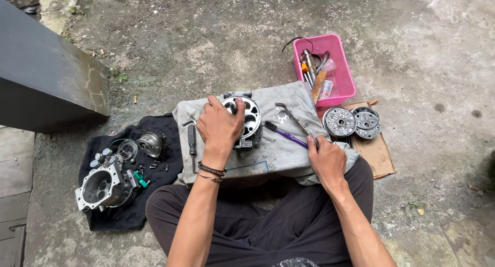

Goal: Inspecting and cleaning a mechanical component using an Allen key and a brush

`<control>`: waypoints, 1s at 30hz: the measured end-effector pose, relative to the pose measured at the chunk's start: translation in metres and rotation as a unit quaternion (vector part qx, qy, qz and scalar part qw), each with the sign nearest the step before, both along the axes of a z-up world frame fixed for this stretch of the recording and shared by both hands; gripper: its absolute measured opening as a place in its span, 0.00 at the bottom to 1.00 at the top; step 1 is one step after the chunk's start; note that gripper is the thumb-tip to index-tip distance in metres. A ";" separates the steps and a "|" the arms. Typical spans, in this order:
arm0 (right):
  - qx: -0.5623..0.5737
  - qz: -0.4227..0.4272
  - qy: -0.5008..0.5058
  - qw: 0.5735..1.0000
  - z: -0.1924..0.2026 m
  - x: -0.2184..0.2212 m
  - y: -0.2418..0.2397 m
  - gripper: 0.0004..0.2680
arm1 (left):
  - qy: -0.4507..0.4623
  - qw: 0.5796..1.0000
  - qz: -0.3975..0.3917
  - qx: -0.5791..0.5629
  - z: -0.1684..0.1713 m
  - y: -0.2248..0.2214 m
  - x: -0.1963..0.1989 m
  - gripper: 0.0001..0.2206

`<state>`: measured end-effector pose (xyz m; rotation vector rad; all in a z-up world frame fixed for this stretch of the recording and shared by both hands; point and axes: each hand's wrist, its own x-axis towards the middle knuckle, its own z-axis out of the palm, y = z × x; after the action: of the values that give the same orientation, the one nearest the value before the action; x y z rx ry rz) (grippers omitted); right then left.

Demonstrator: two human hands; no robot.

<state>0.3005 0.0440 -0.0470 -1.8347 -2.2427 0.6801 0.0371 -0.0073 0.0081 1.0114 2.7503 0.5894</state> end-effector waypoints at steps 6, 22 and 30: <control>-0.004 0.011 0.042 0.999 0.007 0.006 -0.004 0.18 | 0.020 0.994 -0.076 0.074 0.020 -0.013 0.004 0.37; -0.077 0.064 0.282 0.954 -0.004 0.006 -0.128 0.16 | -0.009 0.961 -0.192 0.199 0.002 -0.029 -0.005 0.48; -0.067 0.045 0.248 0.965 0.002 0.007 -0.132 0.16 | -0.052 0.968 -0.158 0.187 0.000 -0.020 -0.005 0.53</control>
<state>0.3074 -0.0882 -0.0454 -1.4100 -1.9881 1.1816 0.0325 -0.0275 0.0083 1.4140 2.3620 1.0944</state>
